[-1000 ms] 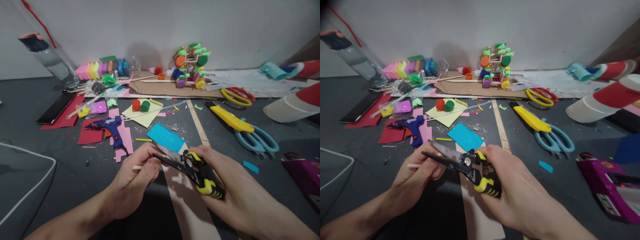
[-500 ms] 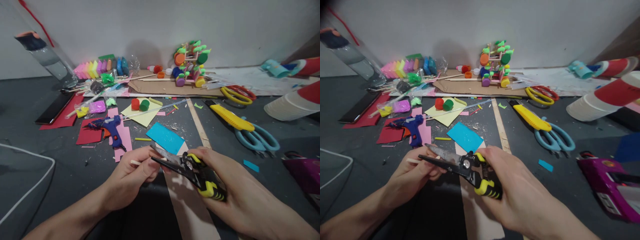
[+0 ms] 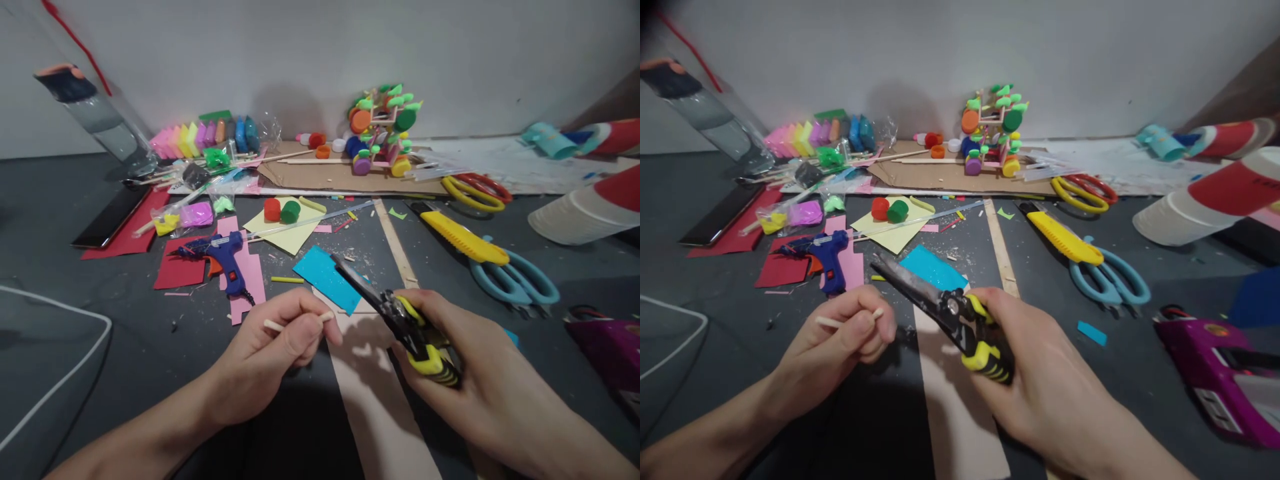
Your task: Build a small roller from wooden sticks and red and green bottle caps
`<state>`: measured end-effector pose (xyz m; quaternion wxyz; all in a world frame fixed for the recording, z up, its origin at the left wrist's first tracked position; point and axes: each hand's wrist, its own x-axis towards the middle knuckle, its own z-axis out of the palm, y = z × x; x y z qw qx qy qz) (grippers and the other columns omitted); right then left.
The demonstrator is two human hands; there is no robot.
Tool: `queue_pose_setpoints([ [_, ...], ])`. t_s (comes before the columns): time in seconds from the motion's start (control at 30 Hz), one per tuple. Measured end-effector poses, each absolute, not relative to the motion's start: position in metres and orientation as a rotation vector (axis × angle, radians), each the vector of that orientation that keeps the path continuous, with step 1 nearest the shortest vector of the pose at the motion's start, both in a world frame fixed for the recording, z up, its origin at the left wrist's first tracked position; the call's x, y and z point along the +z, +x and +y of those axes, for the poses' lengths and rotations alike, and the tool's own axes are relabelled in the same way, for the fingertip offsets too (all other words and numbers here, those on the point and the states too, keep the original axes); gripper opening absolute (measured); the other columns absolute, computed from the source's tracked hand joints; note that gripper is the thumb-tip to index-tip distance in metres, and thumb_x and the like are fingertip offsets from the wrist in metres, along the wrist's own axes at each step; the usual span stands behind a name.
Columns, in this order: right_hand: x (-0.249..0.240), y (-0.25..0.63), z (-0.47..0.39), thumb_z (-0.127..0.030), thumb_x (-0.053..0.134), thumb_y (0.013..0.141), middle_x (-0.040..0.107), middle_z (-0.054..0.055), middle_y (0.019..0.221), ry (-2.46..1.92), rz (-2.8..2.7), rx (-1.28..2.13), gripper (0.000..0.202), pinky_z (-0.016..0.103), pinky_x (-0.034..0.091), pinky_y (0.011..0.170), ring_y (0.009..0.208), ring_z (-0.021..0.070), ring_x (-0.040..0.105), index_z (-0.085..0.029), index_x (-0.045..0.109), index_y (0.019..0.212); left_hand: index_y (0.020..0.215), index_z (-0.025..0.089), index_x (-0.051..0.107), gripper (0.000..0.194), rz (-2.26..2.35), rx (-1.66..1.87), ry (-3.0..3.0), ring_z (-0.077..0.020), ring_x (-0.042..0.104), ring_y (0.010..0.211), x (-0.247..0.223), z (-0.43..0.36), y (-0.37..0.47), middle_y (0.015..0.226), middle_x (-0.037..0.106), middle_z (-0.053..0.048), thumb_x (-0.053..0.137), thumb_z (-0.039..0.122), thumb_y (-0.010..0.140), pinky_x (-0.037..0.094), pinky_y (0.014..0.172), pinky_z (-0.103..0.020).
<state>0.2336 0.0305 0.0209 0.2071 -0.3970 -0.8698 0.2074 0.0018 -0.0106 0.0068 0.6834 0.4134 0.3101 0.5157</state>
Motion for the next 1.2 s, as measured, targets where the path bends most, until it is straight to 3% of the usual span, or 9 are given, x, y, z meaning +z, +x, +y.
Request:
queue_pose_setpoints([
  [0.13, 0.0239, 0.231, 0.0293, -0.026, 0.057, 0.085, 0.07, 0.004, 0.088, -1.107, -2.473, 0.667, 0.024, 0.028, 0.056, 0.059, 0.072, 0.0196, 0.069, -0.023, 0.054, 0.108, 0.091, 0.019, 0.064, 0.016, 0.739, 1.214, 0.921, -0.0081, 0.031, 0.055, 0.0048, -0.0115, 0.0024, 0.069, 0.048, 0.003, 0.062, 0.034, 0.096, 0.025, 0.049, -0.022],
  [0.33, 0.0241, 0.2281, 0.0262, -0.034, 0.056, 0.091, 0.069, 0.007, 0.094, -1.062, -2.522, 0.599, 0.025, 0.032, 0.058, 0.067, 0.08, 0.0218, 0.07, -0.021, 0.053, 0.112, 0.088, 0.02, 0.06, 0.016, 0.821, 1.254, 0.978, -0.009, 0.033, 0.057, 0.0006, -0.0119, 0.0021, 0.065, 0.042, 0.005, 0.062, 0.034, 0.096, 0.03, 0.052, -0.021],
  [0.6, 0.0283, 0.2243, 0.0253, -0.034, 0.057, 0.091, 0.069, 0.004, 0.089, -1.082, -2.506, 0.693, 0.017, 0.028, 0.057, 0.064, 0.075, 0.0188, 0.069, -0.023, 0.053, 0.104, 0.088, 0.022, 0.067, 0.007, 0.767, 1.358, 0.967, -0.0063, 0.041, 0.063, 0.0, -0.0103, 0.0049, 0.081, 0.051, 0.003, 0.065, 0.024, 0.095, 0.034, 0.055, -0.017],
  [0.83, 0.0265, 0.2275, 0.0246, -0.034, 0.058, 0.09, 0.07, 0.004, 0.087, -1.063, -2.492, 0.636, 0.018, 0.029, 0.055, 0.061, 0.073, 0.0197, 0.069, -0.023, 0.055, 0.104, 0.092, 0.023, 0.066, 0.006, 0.731, 1.325, 0.936, -0.0056, 0.039, 0.062, -0.0015, -0.0122, 0.0044, 0.076, 0.047, 0.005, 0.063, 0.021, 0.096, 0.033, 0.055, -0.016],
  [0.97, 0.0217, 0.2295, 0.0266, -0.031, 0.057, 0.089, 0.069, 0.002, 0.077, -1.054, -2.503, 0.576, 0.013, 0.028, 0.05, 0.053, 0.061, 0.0182, 0.066, -0.022, 0.056, 0.099, 0.091, 0.022, 0.065, 0.004, 0.734, 1.329, 0.908, -0.0054, 0.037, 0.058, -0.0021, -0.0118, 0.0057, 0.071, 0.044, 0.006, 0.065, 0.022, 0.095, 0.031, 0.053, -0.017],
  [1.2, 0.0236, 0.2277, 0.0273, -0.036, 0.058, 0.091, 0.07, 0.002, 0.083, -1.082, -2.385, 0.582, 0.02, 0.026, 0.052, 0.054, 0.065, 0.0178, 0.068, -0.023, 0.056, 0.107, 0.09, 0.022, 0.066, 0.005, 0.713, 1.338, 0.884, -0.0045, 0.036, 0.056, -0.0008, -0.0106, 0.006, 0.073, 0.051, 0.005, 0.066, 0.024, 0.095, 0.03, 0.051, -0.016],
])
